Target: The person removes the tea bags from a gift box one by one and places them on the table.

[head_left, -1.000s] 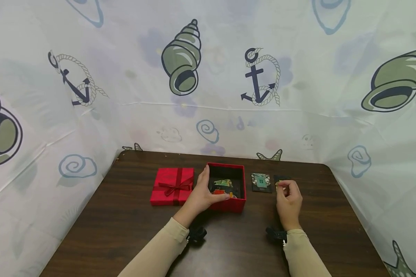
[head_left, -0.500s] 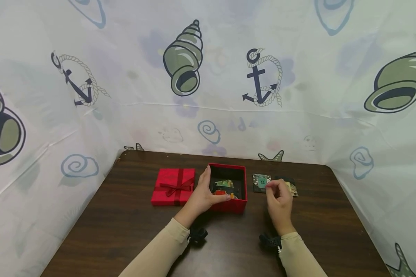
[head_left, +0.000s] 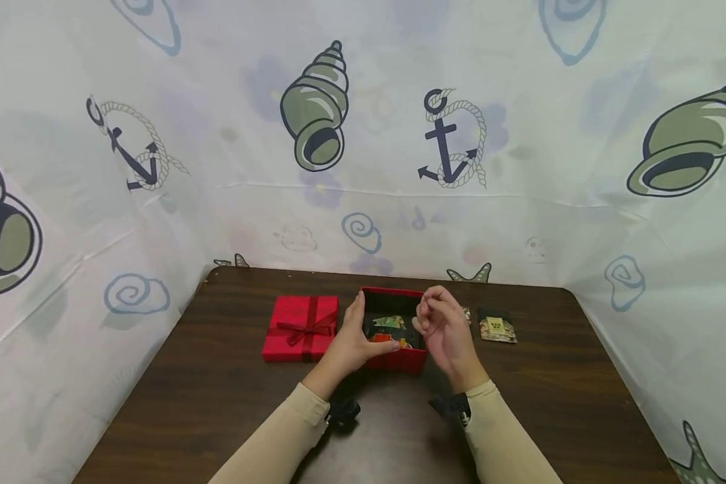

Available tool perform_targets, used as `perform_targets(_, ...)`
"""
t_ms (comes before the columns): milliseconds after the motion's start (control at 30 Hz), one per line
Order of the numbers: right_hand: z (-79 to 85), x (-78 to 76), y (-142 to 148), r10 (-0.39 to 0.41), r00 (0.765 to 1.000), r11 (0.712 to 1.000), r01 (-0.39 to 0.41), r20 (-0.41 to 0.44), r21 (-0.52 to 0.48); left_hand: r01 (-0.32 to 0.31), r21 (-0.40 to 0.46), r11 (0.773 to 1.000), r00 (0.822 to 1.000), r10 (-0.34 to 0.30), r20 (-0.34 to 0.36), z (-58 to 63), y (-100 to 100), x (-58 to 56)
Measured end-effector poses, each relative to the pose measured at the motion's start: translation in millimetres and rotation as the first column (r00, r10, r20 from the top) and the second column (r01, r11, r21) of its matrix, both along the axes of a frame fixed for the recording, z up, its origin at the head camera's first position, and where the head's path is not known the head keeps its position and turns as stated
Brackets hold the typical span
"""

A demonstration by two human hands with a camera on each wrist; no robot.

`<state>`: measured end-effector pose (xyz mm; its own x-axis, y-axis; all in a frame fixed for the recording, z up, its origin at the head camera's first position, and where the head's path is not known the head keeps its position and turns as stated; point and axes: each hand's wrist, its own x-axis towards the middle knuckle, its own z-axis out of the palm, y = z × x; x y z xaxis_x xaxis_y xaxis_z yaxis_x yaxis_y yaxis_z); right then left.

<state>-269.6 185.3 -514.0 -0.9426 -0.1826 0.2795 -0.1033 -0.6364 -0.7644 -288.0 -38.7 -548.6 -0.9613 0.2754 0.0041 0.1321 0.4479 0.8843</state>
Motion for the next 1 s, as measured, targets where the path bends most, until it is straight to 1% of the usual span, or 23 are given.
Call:
perform_targets(33,1.6,-4.5,-2.7,0.046,0.998,0.999,-0.045,0.047,-0.020,0.002,0.004,1.000,1.000,-0.002,0.003,0.0,0.3,0.4)
perform_targets(67,2.9,-9.1,-5.1,0.088,0.991,0.996,-0.085,0.105,-0.039,0.004,0.009,1.000,1.000,-0.004,0.007,-0.1,0.4,0.9)
perform_targets(100,3.8,-13.7,-7.5,0.121,0.979,0.992,-0.115,0.165,-0.047,0.007,0.019,1.000,1.000,-0.007,0.012,-0.1,0.5,1.4)
perform_targets(167,5.0,-22.4,-11.8,0.160,0.942,0.987,-0.151,0.295,-0.055,0.010,0.032,0.999,1.000,-0.011,0.016,-0.3,0.2,2.1)
perform_targets(233,6.1,-30.2,-16.4,0.151,0.897,0.988,-0.152,0.416,-0.030,0.011,0.041,0.999,1.000,-0.012,0.018,-0.5,-0.3,2.3)
perform_targets(300,6.4,-37.5,-21.2,0.102,0.860,0.989,-0.142,0.500,0.042,0.011,0.044,0.999,1.000,-0.011,0.015,-0.3,-0.6,2.1)
perform_targets(367,6.9,-43.0,-25.7,0.042,0.836,0.983,-0.131,0.547,0.126,0.009,0.041,0.999,1.000,-0.009,0.010,0.3,-0.7,1.7)
perform_targets(433,5.6,-47.0,-29.4,0.002,0.822,0.974,-0.131,0.570,0.185,0.011,0.040,0.999,1.000,-0.011,0.004,0.5,-0.8,1.7)
perform_targets(533,5.2,-49.6,-32.0,-0.028,0.804,0.965,-0.133,0.594,0.225,0.020,0.042,0.999,1.000,-0.021,0.005,1.0,-0.3,2.2)
perform_targets(600,6.6,-50.2,-31.9,-0.031,0.799,0.957,-0.150,0.600,0.249,0.026,0.041,0.999,1.000,-0.026,0.005,0.5,-0.1,1.9)
perform_targets(667,11.0,-50.1,-30.7,-0.033,0.801,0.935,-0.186,0.598,0.301,0.025,0.041,0.999,1.000,-0.025,0.008,0.1,-0.1,1.7)
perform_targets(700,13.8,-50.4,-29.8,-0.030,0.805,0.917,-0.213,0.593,0.336,0.022,0.037,0.999,1.000,-0.022,0.008,-0.2,-0.3,1.4)
perform_targets(733,16.9,-50.7,-28.6,-0.023,0.811,0.894,-0.245,0.585,0.376,0.020,0.035,0.999,1.000,-0.020,0.007,-0.4,-0.4,1.1)
perform_targets(767,20.4,-51.2,-27.3,-0.017,0.816,0.867,-0.276,0.578,0.415,0.018,0.034,0.999,1.000,-0.018,0.006,-0.6,-0.6,0.7)
perform_targets(833,26.7,-52.9,-24.8,-0.003,0.826,0.800,-0.336,0.564,0.497,0.017,0.028,0.999,1.000,-0.017,0.004,-0.8,-0.9,0.1)
perform_targets(867,29.6,-54.0,-24.0,0.005,0.832,0.762,-0.362,0.554,0.537,0.017,0.023,1.000,1.000,-0.017,0.002,-1.1,-1.2,-0.1)
perform_targets(933,33.4,-56.3,-24.1,0.014,0.854,0.674,-0.393,0.520,0.626,0.023,0.018,1.000,1.000,-0.023,-0.001,-1.0,-1.9,-0.2)
perform_targets(1000,36.1,-58.5,-24.9,0.016,0.878,0.587,-0.395,0.478,0.707,0.031,0.015,0.999,0.999,-0.031,-0.009,-0.6,-2.7,-0.1)
